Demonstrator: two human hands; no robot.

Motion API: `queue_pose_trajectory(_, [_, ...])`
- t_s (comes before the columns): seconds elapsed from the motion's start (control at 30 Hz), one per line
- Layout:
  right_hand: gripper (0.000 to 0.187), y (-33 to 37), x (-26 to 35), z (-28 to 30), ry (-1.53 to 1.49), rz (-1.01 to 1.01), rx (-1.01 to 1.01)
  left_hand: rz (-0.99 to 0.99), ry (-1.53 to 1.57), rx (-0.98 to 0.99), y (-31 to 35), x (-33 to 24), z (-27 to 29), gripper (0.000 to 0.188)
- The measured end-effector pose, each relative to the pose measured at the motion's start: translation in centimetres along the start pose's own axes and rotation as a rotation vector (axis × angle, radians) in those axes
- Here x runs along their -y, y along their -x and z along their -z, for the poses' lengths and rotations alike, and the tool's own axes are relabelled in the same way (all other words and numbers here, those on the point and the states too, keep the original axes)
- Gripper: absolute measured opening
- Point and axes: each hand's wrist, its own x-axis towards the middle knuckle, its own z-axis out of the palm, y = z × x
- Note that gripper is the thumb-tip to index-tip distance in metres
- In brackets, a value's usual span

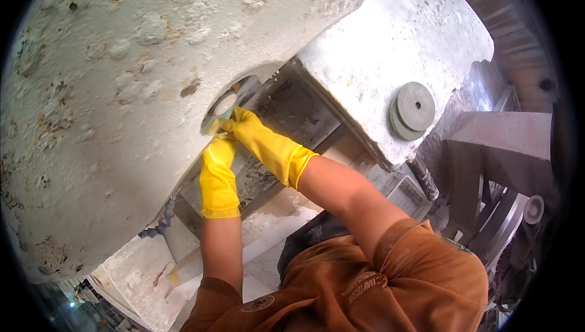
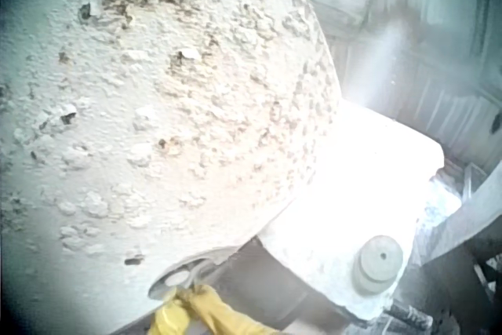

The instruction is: The person picks up circular grinding discs and rubs them against a rotating grinding wheel to smooth or sharpen their edges. They handle several discs one at a time, rotating them by hand while applying pressure to the wheel, then place them on a nearby surface.

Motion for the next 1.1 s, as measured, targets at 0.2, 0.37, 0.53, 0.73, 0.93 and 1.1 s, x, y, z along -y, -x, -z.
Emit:
queue_pose_trajectory(0.2, [0.019, -0.1, -0.7, -1.2, 0.036, -0.031, 0.040, -0.130, 0.140, 0.065, -1.1, -0.5, 7.0, 0.040])
queue_pose_trajectory(0.37, [0.037, 3.8, 0.9, -0.4, -0.069, -0.016, 0.051, -0.084, -0.086, -0.109, 3.3, 1.1, -2.4, 0.038])
queue_pose_trajectory(0.53, [0.044, 5.6, 1.2, 0.4, -0.068, -0.013, 0.105, -0.166, -0.159, -0.113, 4.8, 2.2, -4.1, 0.044])
queue_pose_trajectory(0.73, [0.042, 7.6, 0.7, 1.5, -0.058, 0.044, 0.075, -0.137, -0.212, -0.064, 6.0, 2.5, -6.3, 0.045])
queue_pose_trajectory(0.93, [0.035, 6.8, 1.3, 0.4, -0.023, 0.077, -0.022, -0.050, -0.163, 0.025, 3.8, 1.7, -3.2, 0.055])
queue_pose_trajectory(1.1, [0.031, 2.7, 0.3, 0.1, -0.097, 0.113, -0.060, 0.023, -0.176, 0.058, 0.6, -0.2, -1.9, 0.052])
